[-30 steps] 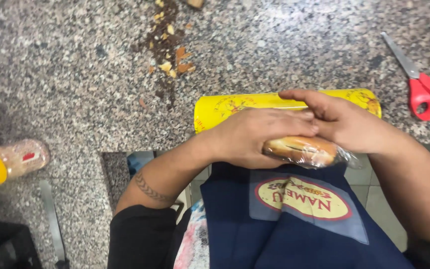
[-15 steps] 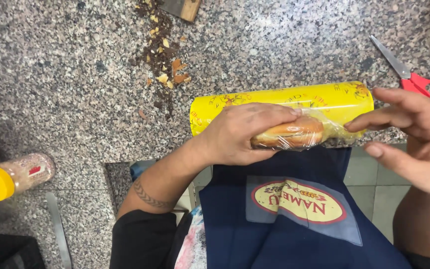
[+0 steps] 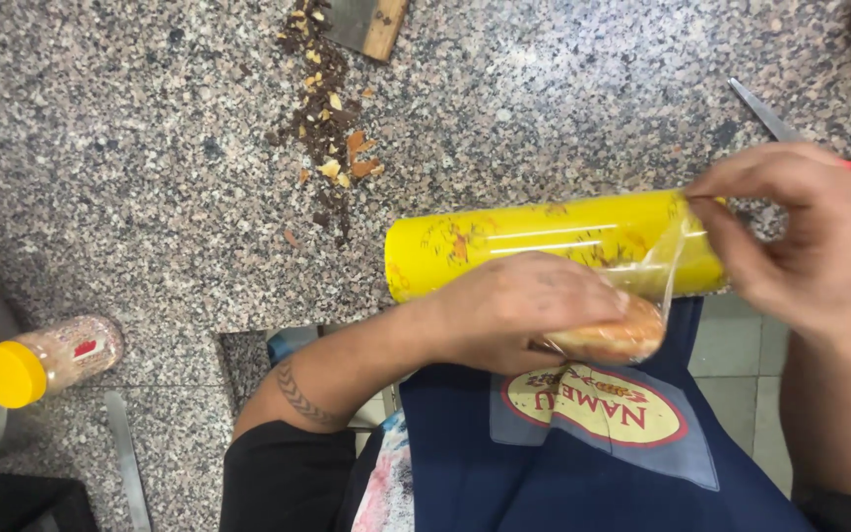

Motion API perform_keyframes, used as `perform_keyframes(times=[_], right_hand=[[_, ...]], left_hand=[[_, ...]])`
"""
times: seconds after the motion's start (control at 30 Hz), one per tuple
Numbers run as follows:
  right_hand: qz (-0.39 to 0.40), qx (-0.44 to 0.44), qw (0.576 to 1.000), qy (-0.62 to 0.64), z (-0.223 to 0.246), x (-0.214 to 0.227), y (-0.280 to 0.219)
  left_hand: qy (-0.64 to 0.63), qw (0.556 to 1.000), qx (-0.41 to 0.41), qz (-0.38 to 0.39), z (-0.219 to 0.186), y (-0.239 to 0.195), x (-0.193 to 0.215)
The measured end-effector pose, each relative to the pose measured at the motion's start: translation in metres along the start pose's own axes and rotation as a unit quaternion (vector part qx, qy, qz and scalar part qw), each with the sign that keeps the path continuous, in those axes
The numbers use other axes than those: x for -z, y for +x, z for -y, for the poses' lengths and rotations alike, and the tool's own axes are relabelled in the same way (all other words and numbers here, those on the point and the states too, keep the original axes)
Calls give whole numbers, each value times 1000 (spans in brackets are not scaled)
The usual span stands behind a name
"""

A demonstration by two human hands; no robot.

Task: The person wraps individual donuts in plastic wrap by placing them on the film, folding the wrap over them, and cutting the film with scissors.

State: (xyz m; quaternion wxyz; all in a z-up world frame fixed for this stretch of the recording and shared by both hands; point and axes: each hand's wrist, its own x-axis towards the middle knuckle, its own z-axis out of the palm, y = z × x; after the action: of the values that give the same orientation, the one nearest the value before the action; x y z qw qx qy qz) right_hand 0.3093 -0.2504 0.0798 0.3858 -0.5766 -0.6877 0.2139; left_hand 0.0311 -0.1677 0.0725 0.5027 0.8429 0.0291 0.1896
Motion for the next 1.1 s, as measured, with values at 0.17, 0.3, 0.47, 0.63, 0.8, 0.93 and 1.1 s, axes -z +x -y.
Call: perform_keyframes(times=[0.17,0.3,0.47,0.63,0.8,0.93,1.1], right_hand=[[105,8,981,163,-7,-60,11],[218,-140,913,316,-28,-84,-3],[246,-97,958,108,-12,-56,28],[192,-71,950,234,-5,-20,20],[264,-20,957,120,26,-41,8],[290,-146,942,85,9,-43,-8],[104,-171,939,279,-6,-44,-17]], left_hand=[[109,992,-61,-33,2,-2,-17],[204,975,-71,-57,-1,-3,-11],[155,986,-52,-18,1,-4,4],[214,976,-2,-46,-2,-6,10],[288,955,-16,-66,-1,0,8],[310,947,20,-79,-2,-8,14],[259,940,124,-184,-4,-32,19]])
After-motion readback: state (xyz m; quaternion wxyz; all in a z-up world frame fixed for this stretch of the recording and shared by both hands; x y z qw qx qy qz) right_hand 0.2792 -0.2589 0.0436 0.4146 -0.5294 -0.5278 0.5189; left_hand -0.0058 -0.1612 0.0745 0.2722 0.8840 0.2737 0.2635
